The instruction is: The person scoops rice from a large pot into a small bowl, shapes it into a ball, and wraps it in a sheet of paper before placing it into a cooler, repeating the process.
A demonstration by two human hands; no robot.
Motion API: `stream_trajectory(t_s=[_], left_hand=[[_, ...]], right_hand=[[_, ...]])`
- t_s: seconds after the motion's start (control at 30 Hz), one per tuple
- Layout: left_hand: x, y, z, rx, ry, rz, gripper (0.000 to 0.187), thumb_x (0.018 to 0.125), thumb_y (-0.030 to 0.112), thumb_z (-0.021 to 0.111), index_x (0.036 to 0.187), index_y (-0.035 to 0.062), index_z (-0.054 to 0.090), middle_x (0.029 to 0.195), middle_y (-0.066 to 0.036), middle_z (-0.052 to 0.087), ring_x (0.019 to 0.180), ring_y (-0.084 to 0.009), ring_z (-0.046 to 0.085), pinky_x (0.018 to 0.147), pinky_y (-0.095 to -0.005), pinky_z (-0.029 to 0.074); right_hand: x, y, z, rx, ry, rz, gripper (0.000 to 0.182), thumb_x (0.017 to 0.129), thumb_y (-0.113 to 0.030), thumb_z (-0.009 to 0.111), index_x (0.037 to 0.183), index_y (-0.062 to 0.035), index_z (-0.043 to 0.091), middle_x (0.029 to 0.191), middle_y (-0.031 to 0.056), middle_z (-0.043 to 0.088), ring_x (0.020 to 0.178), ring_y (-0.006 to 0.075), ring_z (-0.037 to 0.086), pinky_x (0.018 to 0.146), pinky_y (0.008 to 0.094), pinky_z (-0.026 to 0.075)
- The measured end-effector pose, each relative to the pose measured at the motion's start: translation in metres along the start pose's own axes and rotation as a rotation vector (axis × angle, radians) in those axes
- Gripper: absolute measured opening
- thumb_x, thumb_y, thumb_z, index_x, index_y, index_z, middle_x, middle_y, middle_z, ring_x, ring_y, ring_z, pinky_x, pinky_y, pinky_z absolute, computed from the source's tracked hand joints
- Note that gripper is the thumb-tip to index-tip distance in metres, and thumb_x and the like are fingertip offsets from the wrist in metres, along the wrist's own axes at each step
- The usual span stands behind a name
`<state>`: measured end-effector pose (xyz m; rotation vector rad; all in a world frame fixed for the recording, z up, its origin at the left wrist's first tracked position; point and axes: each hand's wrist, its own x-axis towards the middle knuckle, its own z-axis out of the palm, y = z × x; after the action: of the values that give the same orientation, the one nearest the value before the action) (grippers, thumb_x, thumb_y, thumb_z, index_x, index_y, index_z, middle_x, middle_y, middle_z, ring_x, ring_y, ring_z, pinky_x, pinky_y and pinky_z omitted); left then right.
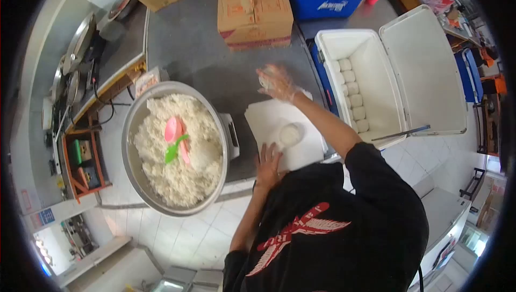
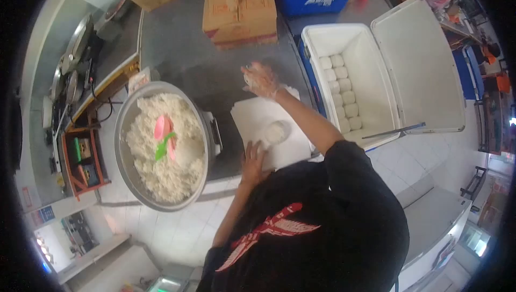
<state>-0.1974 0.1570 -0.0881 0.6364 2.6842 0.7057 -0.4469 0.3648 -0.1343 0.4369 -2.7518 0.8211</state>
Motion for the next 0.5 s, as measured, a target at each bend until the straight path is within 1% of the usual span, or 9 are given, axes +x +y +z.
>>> stream_trajectory(t_s=[0.07,0.1,0.17,0.2,0.3,0.33,0.43,0.5], left_hand=[[-0.002,-0.004,0.006,-0.010,-0.001,0.021,0.050,0.076,0.030,0.084,0.119,0.0148,0.063,0.156,-0.010,0.040,0.151,-0.0392,0.026,0.112,-0.0693,0.028],[-0.002,-0.007,0.010,-0.016,0.002,0.035,0.047,0.077,0.032,0.083,0.118,0.0154,0.064,0.157,-0.009,0.039,0.152,-0.0386,0.024,0.111,-0.0709,0.027],[-0.004,-0.025,0.028,-0.009,0.024,0.058,0.036,0.080,0.030,0.080,0.110,0.0149,0.067,0.156,-0.008,0.041,0.151,-0.0376,0.025,0.111,-0.0702,0.027],[-0.005,-0.033,0.036,-0.004,0.037,0.072,0.031,0.082,0.029,0.079,0.107,0.0147,0.069,0.155,-0.007,0.042,0.151,-0.0371,0.026,0.111,-0.0699,0.027],[-0.006,-0.044,0.048,0.097,0.072,0.095,0.022,0.084,0.028,0.077,0.099,0.0130,0.071,0.155,-0.008,0.042,0.151,-0.0361,0.026,0.111,-0.0705,0.027],[-0.007,-0.044,0.049,0.091,0.057,0.093,0.026,0.083,0.029,0.078,0.102,0.0128,0.070,0.155,-0.008,0.042,0.152,-0.0373,0.026,0.111,-0.0714,0.026],[-0.010,-0.011,0.011,-0.013,-0.008,0.087,0.026,0.082,0.028,0.079,0.103,0.0147,0.071,0.155,-0.008,0.042,0.152,-0.0388,0.024,0.112,-0.0717,0.024],[-0.011,-0.014,0.014,0.024,-0.039,0.122,0.028,0.081,0.028,0.080,0.105,0.0171,0.071,0.155,-0.008,0.042,0.153,-0.0396,0.022,0.113,-0.0716,0.023]], right_hand=[[-0.003,-0.016,-0.024,-0.031,-0.028,-0.002,0.066,0.084,-0.047,0.076,0.144,-0.0245,0.057,0.144,0.0168,0.047,0.125,0.0430,0.047,0.105,0.0509,0.042],[-0.013,-0.021,-0.033,-0.014,0.019,-0.008,0.066,0.084,-0.047,0.076,0.143,-0.0230,0.058,0.144,0.0172,0.048,0.125,0.0426,0.047,0.106,0.0510,0.042],[-0.031,-0.026,-0.053,0.012,0.119,-0.028,0.065,0.085,-0.047,0.076,0.141,-0.0201,0.059,0.143,0.0179,0.048,0.125,0.0417,0.046,0.106,0.0513,0.041],[-0.047,-0.039,-0.072,0.060,0.096,0.066,0.061,0.086,-0.042,0.077,0.139,-0.0170,0.061,0.140,0.0182,0.049,0.124,0.0414,0.047,0.107,0.0515,0.040],[-0.100,-0.043,-0.098,0.092,0.106,0.055,0.052,0.087,-0.035,0.077,0.133,-0.0151,0.064,0.133,0.0160,0.054,0.121,0.0381,0.050,0.104,0.0490,0.043],[-0.120,-0.045,-0.104,0.141,0.061,0.062,0.050,0.087,-0.033,0.077,0.132,-0.0139,0.065,0.131,0.0156,0.055,0.120,0.0375,0.051,0.104,0.0484,0.043],[-0.174,-0.050,-0.118,0.240,-0.047,0.084,0.043,0.089,-0.026,0.076,0.127,-0.0113,0.066,0.125,0.0147,0.058,0.117,0.0361,0.054,0.103,0.0469,0.046],[-0.206,-0.053,-0.116,0.252,-0.100,0.090,0.038,0.089,-0.023,0.076,0.124,-0.0107,0.067,0.122,0.0144,0.058,0.115,0.0355,0.056,0.102,0.0461,0.047]])
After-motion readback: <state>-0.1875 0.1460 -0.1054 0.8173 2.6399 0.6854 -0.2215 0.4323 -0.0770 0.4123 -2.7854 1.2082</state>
